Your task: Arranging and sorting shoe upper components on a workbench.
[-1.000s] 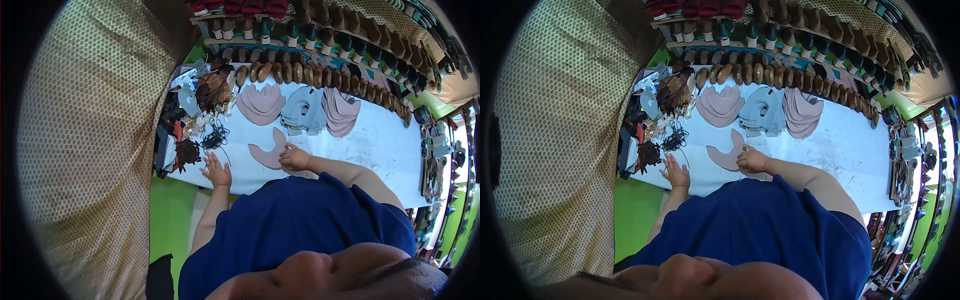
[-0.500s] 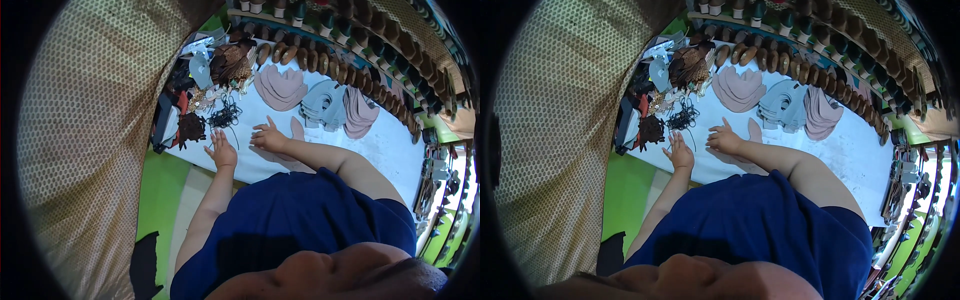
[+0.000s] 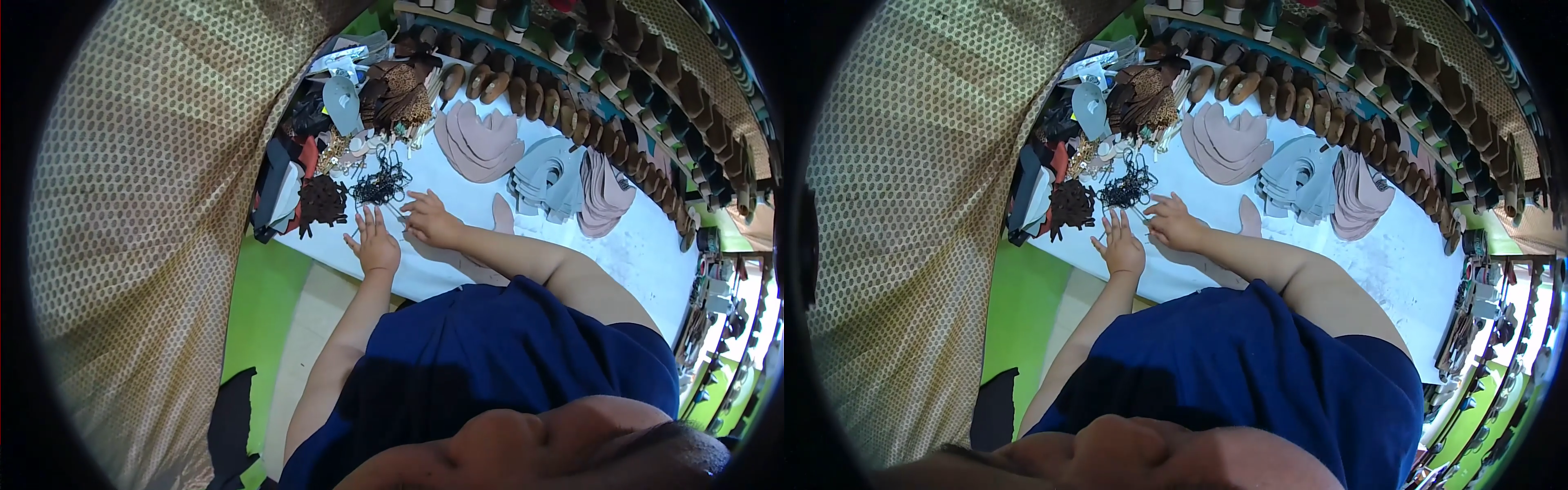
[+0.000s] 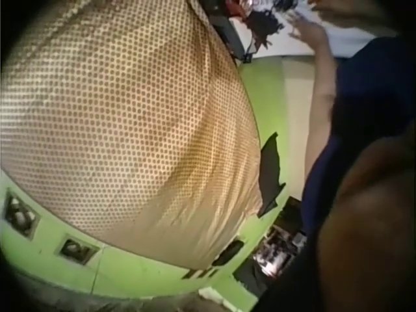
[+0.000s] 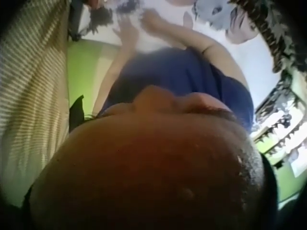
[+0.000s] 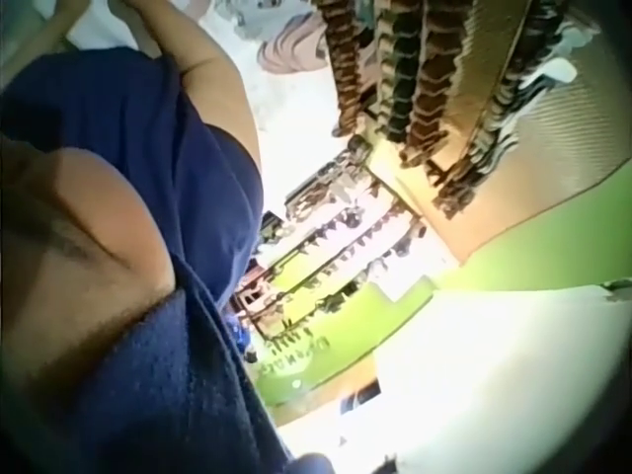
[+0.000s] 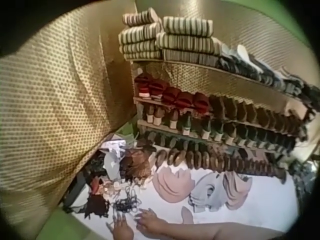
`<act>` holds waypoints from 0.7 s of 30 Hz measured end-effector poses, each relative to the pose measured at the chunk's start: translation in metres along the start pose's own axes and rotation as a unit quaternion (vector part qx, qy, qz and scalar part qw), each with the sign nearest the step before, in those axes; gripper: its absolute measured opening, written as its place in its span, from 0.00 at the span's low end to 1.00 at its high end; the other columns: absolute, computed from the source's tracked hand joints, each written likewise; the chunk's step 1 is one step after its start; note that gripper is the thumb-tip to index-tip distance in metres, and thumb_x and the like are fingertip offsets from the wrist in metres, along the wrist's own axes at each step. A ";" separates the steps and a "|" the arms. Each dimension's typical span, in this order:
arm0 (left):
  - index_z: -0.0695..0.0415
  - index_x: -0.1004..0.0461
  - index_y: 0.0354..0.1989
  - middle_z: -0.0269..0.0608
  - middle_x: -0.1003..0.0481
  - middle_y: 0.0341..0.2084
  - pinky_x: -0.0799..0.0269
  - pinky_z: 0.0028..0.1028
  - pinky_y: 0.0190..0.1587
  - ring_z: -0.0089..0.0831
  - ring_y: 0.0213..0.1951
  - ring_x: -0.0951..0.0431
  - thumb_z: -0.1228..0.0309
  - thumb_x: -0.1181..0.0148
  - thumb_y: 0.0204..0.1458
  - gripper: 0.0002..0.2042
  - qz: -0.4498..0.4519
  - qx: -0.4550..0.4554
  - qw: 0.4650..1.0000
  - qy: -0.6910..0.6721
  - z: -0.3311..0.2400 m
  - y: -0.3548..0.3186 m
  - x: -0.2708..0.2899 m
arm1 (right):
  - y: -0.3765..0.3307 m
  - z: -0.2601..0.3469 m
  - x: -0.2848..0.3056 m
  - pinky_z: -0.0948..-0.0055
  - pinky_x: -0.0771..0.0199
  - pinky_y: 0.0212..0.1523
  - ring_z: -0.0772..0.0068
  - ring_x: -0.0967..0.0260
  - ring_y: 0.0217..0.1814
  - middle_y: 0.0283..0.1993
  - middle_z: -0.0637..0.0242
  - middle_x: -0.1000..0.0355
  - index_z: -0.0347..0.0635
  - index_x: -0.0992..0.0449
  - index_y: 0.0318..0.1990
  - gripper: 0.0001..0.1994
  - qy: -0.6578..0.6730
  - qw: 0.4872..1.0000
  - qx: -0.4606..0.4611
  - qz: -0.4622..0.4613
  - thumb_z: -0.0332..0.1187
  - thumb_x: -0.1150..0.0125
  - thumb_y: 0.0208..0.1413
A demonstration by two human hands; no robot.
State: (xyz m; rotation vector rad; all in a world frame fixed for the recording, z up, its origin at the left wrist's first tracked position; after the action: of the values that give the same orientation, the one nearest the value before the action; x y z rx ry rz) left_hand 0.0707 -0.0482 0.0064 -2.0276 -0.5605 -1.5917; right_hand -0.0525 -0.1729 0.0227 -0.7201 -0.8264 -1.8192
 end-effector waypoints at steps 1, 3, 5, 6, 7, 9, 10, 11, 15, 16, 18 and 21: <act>0.47 0.48 0.72 0.40 0.55 0.74 0.74 0.62 0.68 0.42 0.74 0.57 0.69 0.55 0.56 0.32 0.005 0.002 1.000 0.003 -0.001 0.000 0.000 | -0.003 0.000 0.011 0.35 0.56 0.70 0.53 0.50 0.74 0.57 0.67 0.31 0.50 0.22 0.37 0.07 -0.002 1.000 -0.002 -0.004 0.36 0.34 0.51; 0.47 0.49 0.72 0.40 0.55 0.74 0.74 0.62 0.69 0.42 0.74 0.58 0.69 0.55 0.56 0.32 0.001 -0.006 1.000 0.001 -0.005 0.001 0.002 | -0.014 -0.004 0.038 0.43 0.52 0.69 0.48 0.52 0.74 0.59 0.64 0.32 0.48 0.23 0.35 0.04 0.167 0.983 -0.032 -0.072 0.33 0.36 0.54; 0.47 0.49 0.73 0.40 0.56 0.74 0.74 0.61 0.69 0.42 0.74 0.58 0.69 0.54 0.56 0.32 0.001 -0.011 1.000 -0.001 -0.003 -0.002 0.002 | -0.024 0.010 0.076 0.46 0.51 0.69 0.47 0.51 0.74 0.60 0.61 0.32 0.46 0.24 0.35 0.04 0.194 0.978 -0.044 -0.062 0.33 0.37 0.54; 0.47 0.50 0.73 0.39 0.56 0.74 0.73 0.61 0.69 0.42 0.75 0.59 0.69 0.54 0.56 0.33 -0.001 -0.007 1.000 0.005 -0.003 -0.003 0.002 | -0.031 0.017 0.097 0.49 0.50 0.69 0.46 0.51 0.73 0.60 0.59 0.33 0.45 0.24 0.35 0.04 0.222 0.973 -0.053 -0.048 0.32 0.37 0.54; 0.47 0.50 0.73 0.39 0.57 0.74 0.73 0.61 0.69 0.42 0.75 0.59 0.69 0.55 0.56 0.33 -0.003 -0.003 1.000 0.010 -0.003 -0.002 0.003 | -0.040 0.024 0.118 0.49 0.50 0.69 0.46 0.51 0.73 0.60 0.59 0.33 0.45 0.24 0.35 0.04 0.218 0.973 -0.056 -0.054 0.32 0.37 0.54; 0.46 0.51 0.73 0.39 0.58 0.75 0.72 0.61 0.69 0.42 0.75 0.60 0.69 0.55 0.56 0.33 -0.001 -0.011 1.000 0.020 -0.002 -0.002 0.001 | -0.058 0.033 0.154 0.50 0.52 0.69 0.44 0.52 0.73 0.62 0.60 0.33 0.45 0.24 0.36 0.05 0.209 0.974 -0.070 -0.053 0.32 0.37 0.54; 0.46 0.51 0.73 0.39 0.59 0.75 0.72 0.61 0.69 0.43 0.75 0.61 0.69 0.55 0.56 0.33 -0.002 -0.006 1.000 0.024 -0.002 -0.001 0.001 | -0.069 0.036 0.169 0.50 0.53 0.70 0.45 0.52 0.74 0.64 0.58 0.34 0.46 0.22 0.35 0.05 0.202 0.974 -0.086 -0.057 0.33 0.36 0.53; 0.46 0.51 0.73 0.39 0.59 0.75 0.73 0.62 0.69 0.43 0.75 0.61 0.69 0.55 0.56 0.33 -0.003 0.001 1.000 0.029 -0.002 -0.002 0.002 | -0.081 0.032 0.176 0.50 0.53 0.70 0.45 0.52 0.74 0.64 0.58 0.34 0.46 0.22 0.35 0.05 0.200 0.974 -0.088 -0.063 0.33 0.36 0.53; 0.45 0.51 0.73 0.40 0.57 0.75 0.71 0.64 0.68 0.43 0.75 0.60 0.68 0.55 0.56 0.33 -0.024 -0.010 0.999 0.037 -0.003 -0.001 0.001 | -0.133 0.001 0.172 0.47 0.53 0.70 0.36 0.50 0.71 0.63 0.52 0.33 0.47 0.19 0.31 0.06 0.109 0.968 -0.209 -0.083 0.37 0.35 0.49; 0.45 0.51 0.73 0.40 0.58 0.75 0.71 0.64 0.68 0.43 0.75 0.60 0.68 0.55 0.56 0.33 -0.021 -0.008 0.999 0.036 -0.004 -0.002 0.000 | -0.143 -0.007 0.166 0.46 0.53 0.69 0.38 0.49 0.71 0.62 0.51 0.32 0.47 0.18 0.30 0.06 0.083 0.960 -0.256 -0.078 0.37 0.35 0.48; 0.45 0.51 0.73 0.40 0.58 0.75 0.71 0.64 0.68 0.43 0.75 0.60 0.68 0.54 0.56 0.33 -0.019 -0.014 0.999 0.042 -0.007 -0.001 0.001 | -0.160 -0.039 0.137 0.43 0.53 0.69 0.44 0.46 0.71 0.57 0.54 0.27 0.50 0.16 0.30 0.07 0.104 0.943 -0.316 -0.032 0.40 0.34 0.46; 0.45 0.51 0.73 0.40 0.57 0.75 0.72 0.65 0.68 0.43 0.75 0.60 0.68 0.55 0.56 0.33 -0.026 -0.007 0.998 0.052 -0.003 -0.003 -0.001 | -0.140 -0.049 0.111 0.44 0.55 0.69 0.51 0.40 0.69 0.40 0.64 0.21 0.51 0.17 0.28 0.08 0.067 0.959 -0.276 0.016 0.40 0.38 0.51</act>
State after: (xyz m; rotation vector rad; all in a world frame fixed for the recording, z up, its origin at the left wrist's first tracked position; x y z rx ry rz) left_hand 0.0663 -0.0472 0.0064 -1.9432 -0.5690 -1.7248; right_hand -0.2270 -0.2292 0.0484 -0.9370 -0.2047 -2.0628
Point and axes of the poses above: each hand's wrist, its own y-axis towards the middle knuckle, its own x-axis out of the back of the hand, z = x × y, the point moved 3 cm from there along y, towards the middle knuckle
